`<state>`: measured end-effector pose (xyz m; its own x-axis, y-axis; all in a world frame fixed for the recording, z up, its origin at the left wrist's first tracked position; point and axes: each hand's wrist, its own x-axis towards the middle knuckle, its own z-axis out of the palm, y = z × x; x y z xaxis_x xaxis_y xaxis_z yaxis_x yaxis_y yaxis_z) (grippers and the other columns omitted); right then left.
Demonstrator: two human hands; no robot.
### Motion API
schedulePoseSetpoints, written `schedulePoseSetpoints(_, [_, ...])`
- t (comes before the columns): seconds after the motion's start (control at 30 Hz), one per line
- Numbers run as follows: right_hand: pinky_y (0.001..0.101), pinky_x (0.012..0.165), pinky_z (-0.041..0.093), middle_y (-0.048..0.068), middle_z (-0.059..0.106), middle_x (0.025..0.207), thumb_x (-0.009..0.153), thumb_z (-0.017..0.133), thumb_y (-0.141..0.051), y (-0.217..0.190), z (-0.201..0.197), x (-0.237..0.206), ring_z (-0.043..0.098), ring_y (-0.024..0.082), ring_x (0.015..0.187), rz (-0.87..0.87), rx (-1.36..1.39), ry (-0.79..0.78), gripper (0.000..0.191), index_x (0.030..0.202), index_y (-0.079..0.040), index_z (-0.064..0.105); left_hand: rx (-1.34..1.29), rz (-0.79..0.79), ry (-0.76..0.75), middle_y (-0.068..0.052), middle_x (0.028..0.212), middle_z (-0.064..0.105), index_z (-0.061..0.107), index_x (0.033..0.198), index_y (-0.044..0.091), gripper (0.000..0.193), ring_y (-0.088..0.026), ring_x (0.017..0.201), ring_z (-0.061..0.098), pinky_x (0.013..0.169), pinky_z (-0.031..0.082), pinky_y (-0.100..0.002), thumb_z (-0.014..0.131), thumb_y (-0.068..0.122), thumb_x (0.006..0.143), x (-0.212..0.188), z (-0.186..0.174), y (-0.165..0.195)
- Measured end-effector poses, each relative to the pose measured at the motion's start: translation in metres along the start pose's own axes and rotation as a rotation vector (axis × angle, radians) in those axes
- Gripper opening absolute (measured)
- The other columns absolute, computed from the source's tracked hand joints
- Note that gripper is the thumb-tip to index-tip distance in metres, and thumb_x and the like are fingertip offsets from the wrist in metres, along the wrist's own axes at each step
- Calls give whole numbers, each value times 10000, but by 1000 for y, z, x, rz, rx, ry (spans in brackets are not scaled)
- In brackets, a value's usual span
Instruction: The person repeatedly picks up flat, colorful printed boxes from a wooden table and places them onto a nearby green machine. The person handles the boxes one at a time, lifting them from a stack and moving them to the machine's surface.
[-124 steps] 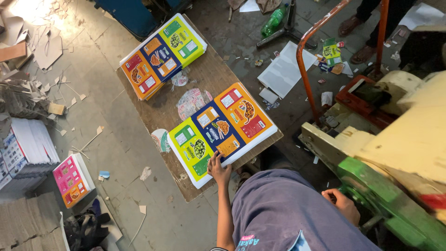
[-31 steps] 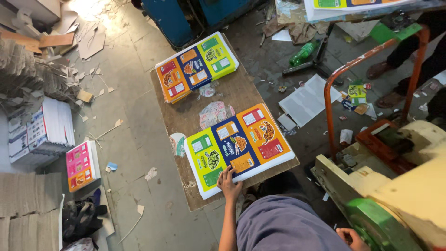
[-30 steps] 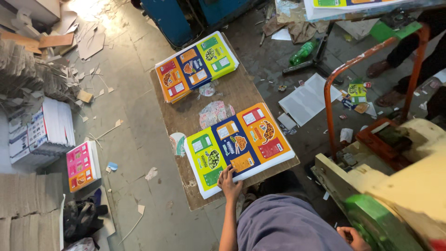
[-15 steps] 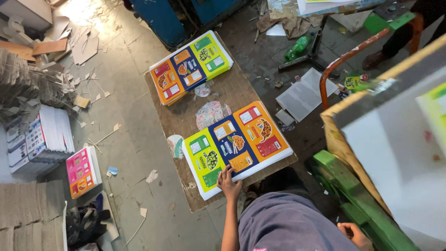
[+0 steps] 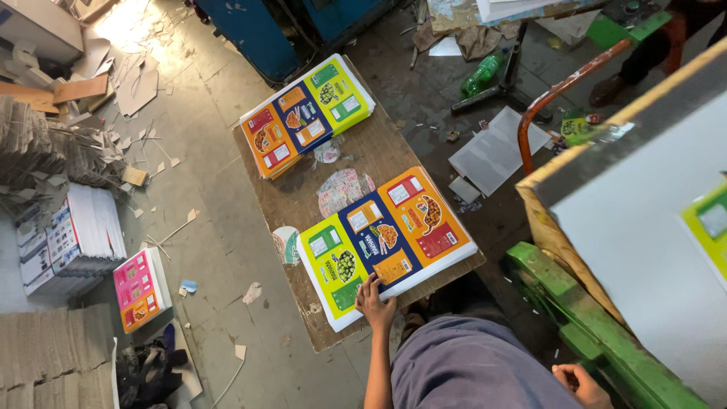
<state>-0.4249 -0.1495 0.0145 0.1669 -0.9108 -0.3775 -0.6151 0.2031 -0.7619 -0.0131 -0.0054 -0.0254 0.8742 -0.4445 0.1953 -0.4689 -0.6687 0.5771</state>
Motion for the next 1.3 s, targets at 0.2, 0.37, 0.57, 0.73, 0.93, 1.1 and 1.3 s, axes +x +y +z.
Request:
schedulePoseSetpoints(0.2, [332,763,604,113,756,843,886,751,-423,-8,-16,-3,776,189,773,234,-281,-176,355,1036,-104,794,10,26,0,46,1438,543,647,1160,207,544,-280,1396,381,1128,218,-476,766,149,632,-3,2,0])
schedulePoseSetpoints(0.37, [336,770,594,99,754,851,853,767,-424,-4,-17,-1,774,185,793,111,-230,-177,355,1034,-120,790,28,17,-1,52,1448,540,647,1155,203,537,-273,1404,375,1137,217,-474,756,139,634,-3,1,1])
schedulePoseSetpoints(0.57, [337,786,590,100,747,870,863,784,-389,1,-14,2,765,186,802,80,-242,-135,319,1031,-117,794,35,41,-21,38,1449,532,634,1181,195,563,-279,1404,365,1137,223,-483,755,141,634,-3,-1,3])
schedulePoseSetpoints(0.73, [361,802,595,68,765,941,829,753,-450,-5,-16,-5,783,211,846,-26,-112,-110,329,1017,-182,773,69,27,-73,14,1473,502,606,1230,184,597,-279,1415,357,1133,219,-504,740,152,649,-1,-7,9])
schedulePoseSetpoints(0.93, [445,828,589,88,794,1039,886,674,-538,-8,-16,-22,755,359,994,261,-305,-23,322,1098,-312,764,281,175,-112,-185,1544,411,554,1348,78,705,-361,1444,295,1104,185,-587,741,165,675,-10,-7,51])
schedulePoseSetpoints(1.1, [431,795,578,54,766,1023,926,656,-489,-23,-9,-40,736,305,937,170,-272,205,292,1055,-241,740,100,449,-266,-221,1533,391,598,1307,114,578,-416,1435,332,1129,226,-594,768,245,770,-3,13,97])
schedulePoseSetpoints(1.3, [380,742,576,50,739,974,938,676,-226,-134,-56,-52,718,238,803,-217,-106,379,177,1066,-127,746,-147,743,-515,-180,1520,470,657,1252,135,480,-404,1382,429,1111,313,-573,794,249,807,36,62,182])
